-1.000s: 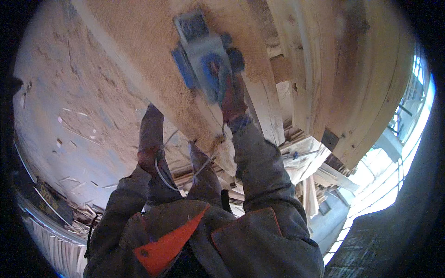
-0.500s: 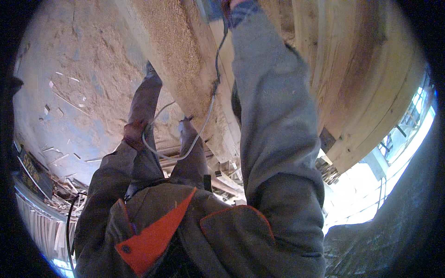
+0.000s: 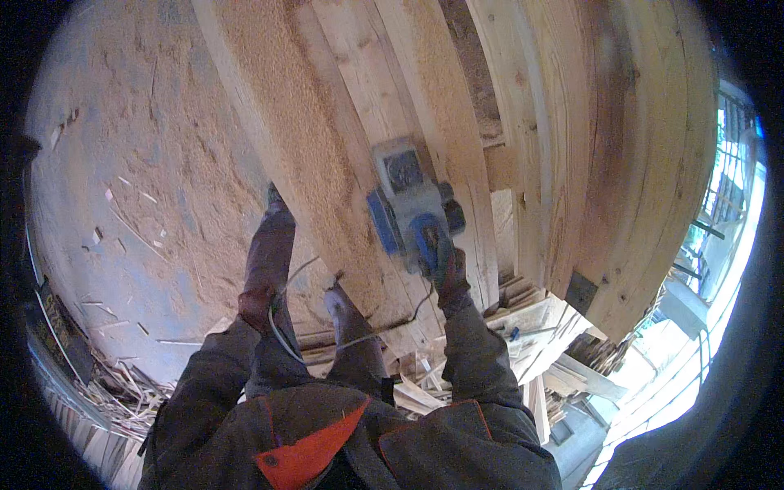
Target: The person uses a handheld electric sander to smooth the surface of a large curved wooden panel. The sander is moved repeatedly across the panel while the person holds the power cord with the other hand. The panel remains in place throughout the clip.
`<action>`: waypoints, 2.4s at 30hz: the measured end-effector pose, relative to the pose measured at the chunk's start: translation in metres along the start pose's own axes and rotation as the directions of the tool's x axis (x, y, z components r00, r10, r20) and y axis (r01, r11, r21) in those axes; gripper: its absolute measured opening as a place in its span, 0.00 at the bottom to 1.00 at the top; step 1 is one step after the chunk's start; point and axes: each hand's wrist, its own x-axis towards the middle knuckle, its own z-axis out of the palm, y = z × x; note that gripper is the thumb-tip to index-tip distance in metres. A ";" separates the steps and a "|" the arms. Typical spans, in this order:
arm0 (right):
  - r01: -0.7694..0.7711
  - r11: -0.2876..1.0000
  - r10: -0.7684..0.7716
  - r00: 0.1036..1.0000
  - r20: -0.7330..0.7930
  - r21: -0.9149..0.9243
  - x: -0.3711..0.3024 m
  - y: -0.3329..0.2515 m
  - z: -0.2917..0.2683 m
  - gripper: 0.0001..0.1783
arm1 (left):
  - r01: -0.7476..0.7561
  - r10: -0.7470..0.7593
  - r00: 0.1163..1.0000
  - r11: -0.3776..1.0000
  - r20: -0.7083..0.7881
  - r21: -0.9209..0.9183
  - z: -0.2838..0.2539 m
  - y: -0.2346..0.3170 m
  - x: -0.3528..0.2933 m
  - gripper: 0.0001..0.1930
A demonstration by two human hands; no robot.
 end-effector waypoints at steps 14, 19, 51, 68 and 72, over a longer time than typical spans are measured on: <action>0.576 0.717 -0.572 0.808 0.140 -0.393 0.160 -0.169 0.100 0.20 | 0.050 -0.049 0.998 0.999 0.029 -0.010 -0.078 0.001 0.038 0.21; 0.647 0.754 -0.630 0.761 0.155 -0.113 0.220 -0.247 0.147 0.24 | -0.051 0.043 0.995 0.994 0.085 0.096 -0.110 -0.005 0.051 0.24; -0.240 0.771 0.068 0.952 0.299 0.590 0.155 -0.215 0.123 0.27 | -0.170 0.168 0.964 0.985 -0.205 0.010 -0.191 0.006 0.057 0.29; 0.044 0.999 -0.044 0.993 0.112 -0.001 0.175 -0.245 0.119 0.20 | 0.122 -0.070 0.946 0.981 0.317 -0.148 -0.362 -0.040 0.179 0.17; 0.141 0.947 -0.132 0.990 0.048 -0.288 0.251 -0.339 0.187 0.21 | 0.051 -0.002 0.975 0.975 0.221 -0.217 -0.427 -0.044 0.195 0.18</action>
